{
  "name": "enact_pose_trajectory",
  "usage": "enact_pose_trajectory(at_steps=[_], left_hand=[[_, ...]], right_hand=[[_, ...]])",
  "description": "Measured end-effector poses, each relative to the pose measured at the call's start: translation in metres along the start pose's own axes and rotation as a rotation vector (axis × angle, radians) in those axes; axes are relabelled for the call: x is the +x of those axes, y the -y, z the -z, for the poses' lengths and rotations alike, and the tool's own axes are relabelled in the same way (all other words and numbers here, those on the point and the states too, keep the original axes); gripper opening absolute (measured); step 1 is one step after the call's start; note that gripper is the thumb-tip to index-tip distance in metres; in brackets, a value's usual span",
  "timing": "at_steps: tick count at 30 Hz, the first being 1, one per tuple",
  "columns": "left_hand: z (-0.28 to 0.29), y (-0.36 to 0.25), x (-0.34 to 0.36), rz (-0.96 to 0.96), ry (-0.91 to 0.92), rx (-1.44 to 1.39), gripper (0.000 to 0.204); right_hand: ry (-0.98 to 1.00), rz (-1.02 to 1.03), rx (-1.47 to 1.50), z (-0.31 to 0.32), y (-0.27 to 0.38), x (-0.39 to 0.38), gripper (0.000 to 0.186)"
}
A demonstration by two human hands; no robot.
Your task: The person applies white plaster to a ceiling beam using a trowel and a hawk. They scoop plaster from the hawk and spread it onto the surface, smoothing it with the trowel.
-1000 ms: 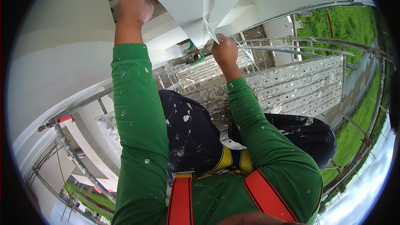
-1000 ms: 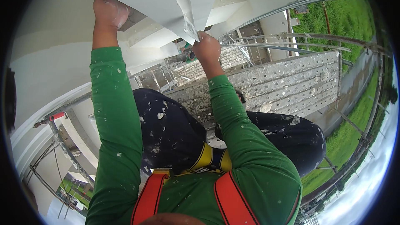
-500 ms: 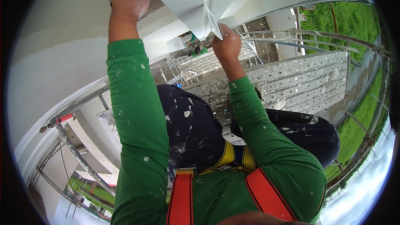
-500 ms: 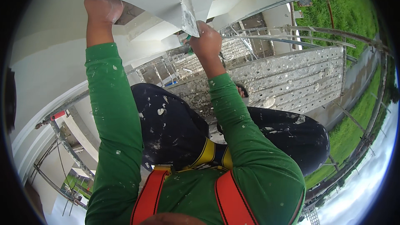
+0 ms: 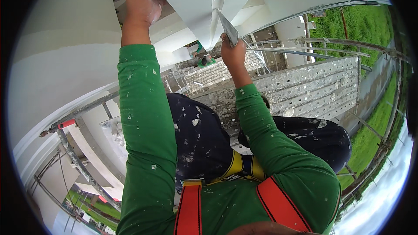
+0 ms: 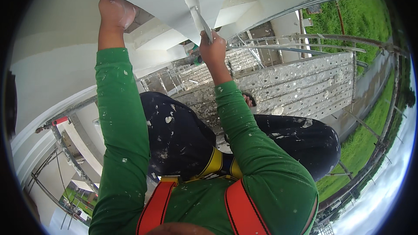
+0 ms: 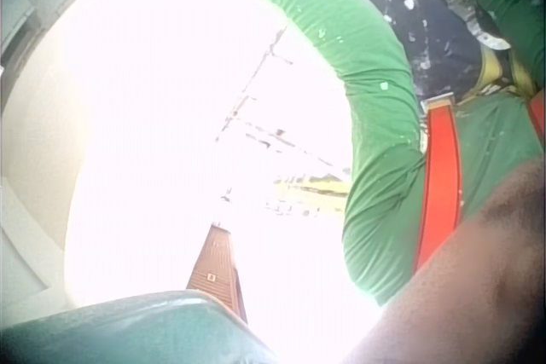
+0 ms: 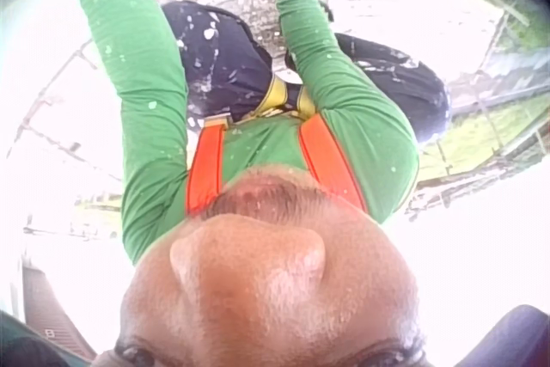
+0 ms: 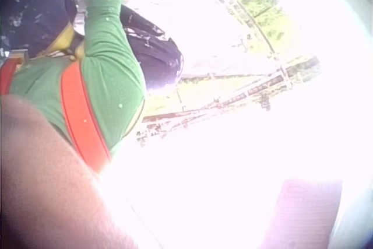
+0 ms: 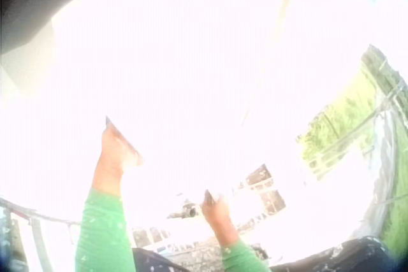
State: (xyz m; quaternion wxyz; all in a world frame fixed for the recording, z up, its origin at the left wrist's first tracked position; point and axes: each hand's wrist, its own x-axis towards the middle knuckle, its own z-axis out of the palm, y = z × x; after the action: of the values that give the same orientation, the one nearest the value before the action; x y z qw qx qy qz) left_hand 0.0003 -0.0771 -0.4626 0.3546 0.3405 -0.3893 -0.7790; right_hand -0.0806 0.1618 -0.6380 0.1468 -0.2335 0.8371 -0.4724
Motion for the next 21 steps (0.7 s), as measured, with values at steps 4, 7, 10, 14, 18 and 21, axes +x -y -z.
enact_pose_trajectory(at_steps=[4, 7, 10, 14, 18, 21], left_hand=[[-0.002, 0.000, -0.001, -0.021, 0.076, -0.017, 0.049], [0.000, -0.003, -0.001, -0.024, 0.064, 0.001, 0.049], [0.003, -0.001, -0.001, -0.033, 0.062, 0.039, 0.049], [0.010, 0.004, 0.004, -0.031, 0.078, 0.041, 0.049], [0.022, 0.008, 0.010, -0.020, 0.092, 0.044, 0.048], [0.037, 0.005, 0.021, -0.019, 0.129, 0.050, 0.048]], right_hand=[[-0.103, 0.105, 0.336, -0.019, 0.005, -0.002, 0.023], [-0.101, 0.154, 0.462, -0.019, 0.026, -0.010, 0.016], [-0.072, 0.128, 0.489, -0.017, 0.037, -0.009, 0.018], [-0.076, 0.165, 0.459, -0.029, 0.020, -0.008, 0.018], [-0.126, 0.305, 0.384, -0.041, 0.004, 0.001, 0.020], [-0.005, 0.062, 0.258, -0.042, -0.007, -0.007, 0.027]])
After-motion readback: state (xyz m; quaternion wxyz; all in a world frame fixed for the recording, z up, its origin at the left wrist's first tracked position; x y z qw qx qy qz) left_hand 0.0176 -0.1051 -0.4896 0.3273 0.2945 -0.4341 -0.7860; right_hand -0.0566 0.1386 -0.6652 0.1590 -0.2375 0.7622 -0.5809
